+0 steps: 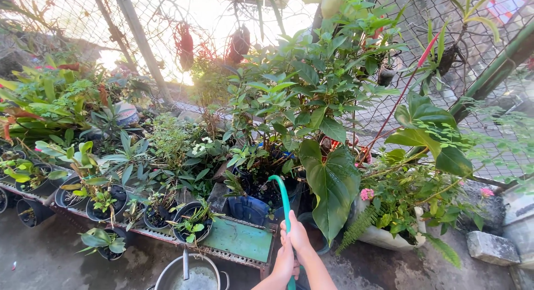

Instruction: Watering several potted plants on a balcony using a garden hose.

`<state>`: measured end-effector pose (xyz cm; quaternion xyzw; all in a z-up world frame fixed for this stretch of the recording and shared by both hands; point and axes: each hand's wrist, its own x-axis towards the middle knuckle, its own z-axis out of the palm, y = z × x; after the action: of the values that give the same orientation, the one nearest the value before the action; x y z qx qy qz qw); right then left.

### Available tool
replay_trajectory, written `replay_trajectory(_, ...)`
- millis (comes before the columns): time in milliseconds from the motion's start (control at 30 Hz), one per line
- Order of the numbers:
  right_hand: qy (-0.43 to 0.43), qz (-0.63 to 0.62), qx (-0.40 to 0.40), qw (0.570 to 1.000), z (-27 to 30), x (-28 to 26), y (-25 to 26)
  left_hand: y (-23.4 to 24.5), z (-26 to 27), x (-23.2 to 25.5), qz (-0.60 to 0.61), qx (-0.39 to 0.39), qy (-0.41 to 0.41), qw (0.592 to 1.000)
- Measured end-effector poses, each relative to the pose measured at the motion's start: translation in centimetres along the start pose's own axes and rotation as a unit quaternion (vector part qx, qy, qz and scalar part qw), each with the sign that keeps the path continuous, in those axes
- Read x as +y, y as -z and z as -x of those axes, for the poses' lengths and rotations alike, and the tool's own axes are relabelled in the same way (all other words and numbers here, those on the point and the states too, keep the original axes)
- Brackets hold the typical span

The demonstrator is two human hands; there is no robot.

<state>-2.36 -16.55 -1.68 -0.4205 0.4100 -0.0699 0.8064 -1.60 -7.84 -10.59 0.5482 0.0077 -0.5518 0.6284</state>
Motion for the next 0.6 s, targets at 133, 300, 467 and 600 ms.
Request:
replay_trajectory(133,0.030,-0.022,0.010,0.999,-0.2,0.3,0.4,-0.2,1.1,1.4,-0.028,-0.011,0.019,0.999)
replay_trajectory(300,0.001,-0.037,0.021,0.999,-0.5,0.6,1.3,0.3,-2.2,-2.0,0.010,-0.023,0.006,1.000)
replay_trajectory(467,-0.010,-0.027,0.016,0.999,-0.8,1.0,1.8,0.5,-3.2,-2.5,-0.006,-0.016,0.033,0.999)
replay_trajectory(600,-0.021,-0.012,0.043,0.999,-1.3,1.3,1.8,1.2,-3.6,-3.1,0.021,-0.035,0.049,0.998)
